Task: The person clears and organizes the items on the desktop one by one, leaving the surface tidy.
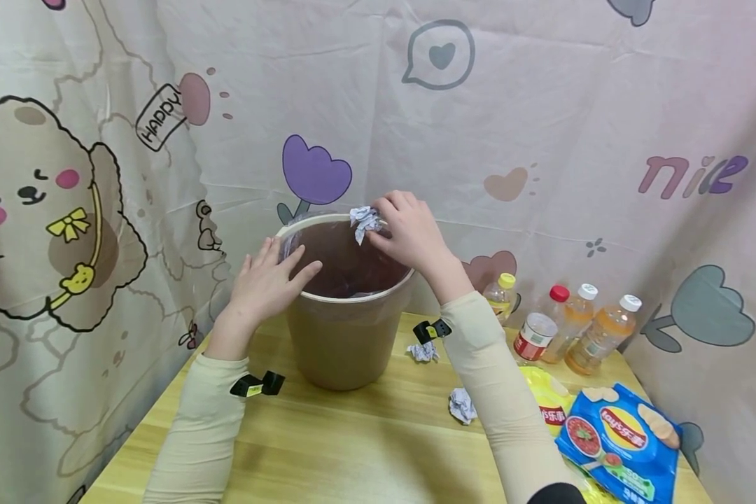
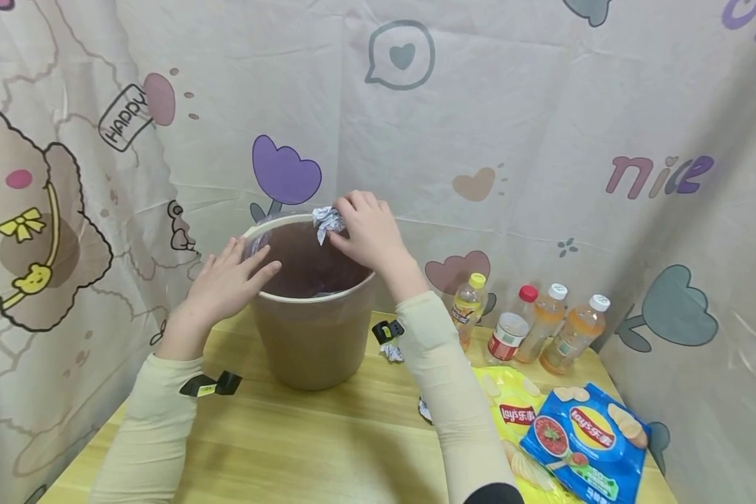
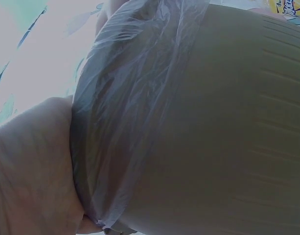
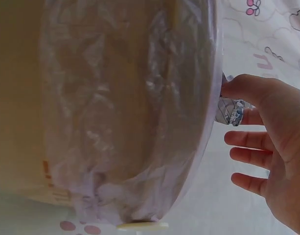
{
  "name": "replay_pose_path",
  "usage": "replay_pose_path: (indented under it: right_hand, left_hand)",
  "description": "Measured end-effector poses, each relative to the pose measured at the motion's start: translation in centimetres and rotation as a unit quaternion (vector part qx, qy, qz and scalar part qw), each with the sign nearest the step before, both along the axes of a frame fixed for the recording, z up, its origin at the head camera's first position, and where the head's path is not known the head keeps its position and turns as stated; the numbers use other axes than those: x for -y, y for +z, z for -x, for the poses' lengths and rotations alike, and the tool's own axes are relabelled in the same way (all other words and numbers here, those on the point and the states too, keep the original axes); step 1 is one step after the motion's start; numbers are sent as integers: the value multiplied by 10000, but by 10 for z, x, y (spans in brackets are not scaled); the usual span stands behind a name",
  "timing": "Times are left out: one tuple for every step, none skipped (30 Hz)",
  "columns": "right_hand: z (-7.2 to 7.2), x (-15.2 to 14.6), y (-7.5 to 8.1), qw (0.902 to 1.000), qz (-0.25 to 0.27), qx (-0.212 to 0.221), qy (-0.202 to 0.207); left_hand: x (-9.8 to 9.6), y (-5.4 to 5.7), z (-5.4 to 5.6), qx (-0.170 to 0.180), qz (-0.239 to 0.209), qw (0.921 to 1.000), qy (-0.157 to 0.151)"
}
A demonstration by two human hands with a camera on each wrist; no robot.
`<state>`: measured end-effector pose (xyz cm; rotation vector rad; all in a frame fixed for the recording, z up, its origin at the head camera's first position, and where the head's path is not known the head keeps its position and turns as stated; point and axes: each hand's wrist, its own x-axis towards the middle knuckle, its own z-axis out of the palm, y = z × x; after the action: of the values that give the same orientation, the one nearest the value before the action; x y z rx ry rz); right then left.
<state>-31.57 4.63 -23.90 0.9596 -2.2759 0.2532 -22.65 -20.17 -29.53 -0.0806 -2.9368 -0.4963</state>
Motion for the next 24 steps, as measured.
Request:
replay_pose_path:
  right_hand:
    - [0, 2, 1, 10000, -31, 30, -11]
    - [1, 3, 3, 10000, -59, 52, -25]
    - [1, 4, 4, 9999, -100, 70, -37]
    - [2, 6, 5, 9999, -141, 83, -46]
    - [2, 7, 6, 9998, -192, 84, -57]
    - [3, 8, 7, 9997, -238, 95, -61]
    - [3, 10, 8, 9995, -278, 109, -60]
    - [4, 10, 8, 9994, -317, 125, -64]
    - [5, 11, 8, 9992, -359, 147, -70]
    - [5, 12, 8, 9990, -394, 179, -74]
    - [6, 13, 8, 9988, -435, 203, -88]
    - [7, 14, 8, 9986, -474, 222, -96]
    - [8, 15, 8, 9983, -523, 236, -107]
    - [8, 16, 8, 9979, -580, 244, -120]
    - [9, 17, 7, 9976, -633, 252, -122]
    - [10, 18, 6, 9972, -687, 265, -130]
    - [11, 19, 6, 9969, -733, 272, -134]
    - [11, 20, 5, 9966, -765, 285, -135]
    - [11, 20, 5, 9963, -793, 310, -138]
    - [12, 21, 4, 9960, -815, 335, -133]
    - [12, 22, 4, 9958, -833, 357, -131]
    - [12, 22, 3, 9956, -854, 375, -131]
    - [12, 22, 3, 9954, -868, 383, -129]
    - [12, 23, 3, 9953, -884, 388, -126]
  left_hand:
    - [0, 0, 0, -7, 8, 10000, 4]
    - [0, 0, 0, -9, 15, 10000, 7]
    - [0, 1, 0, -13, 15, 10000, 10]
    - [0, 1, 0, -18, 16, 10000, 16]
    - [0, 0, 0, -15, 27, 10000, 18]
    - [-1, 0, 0, -15, 33, 10000, 18]
    - [0, 0, 0, -12, 49, 10000, 17]
    - [0, 0, 0, -7, 54, 10000, 15]
    - [0, 0, 0, -5, 56, 10000, 13]
    - [0, 0, 0, -3, 62, 10000, 16]
    - [0, 0, 0, 3, 67, 10000, 11]
    - [0, 0, 0, 1, 68, 10000, 9]
    - [0, 0, 0, 5, 63, 10000, 5]
    - [0, 0, 0, 4, 59, 10000, 6]
    - [0, 0, 0, 3, 58, 10000, 7]
    - [0, 0, 0, 3, 59, 10000, 6]
    - [0, 0, 0, 3, 59, 10000, 3]
    - [0, 0, 1, 0, 60, 10000, 6]
    - [0, 0, 1, 3, 55, 10000, 8]
    - [0, 0, 1, 4, 52, 10000, 11]
    - [0, 0, 1, 9, 51, 10000, 9]
    - [0, 0, 1, 11, 49, 10000, 11]
    - [-1, 0, 1, 19, 48, 10000, 8]
    - [-1, 0, 1, 22, 48, 10000, 9]
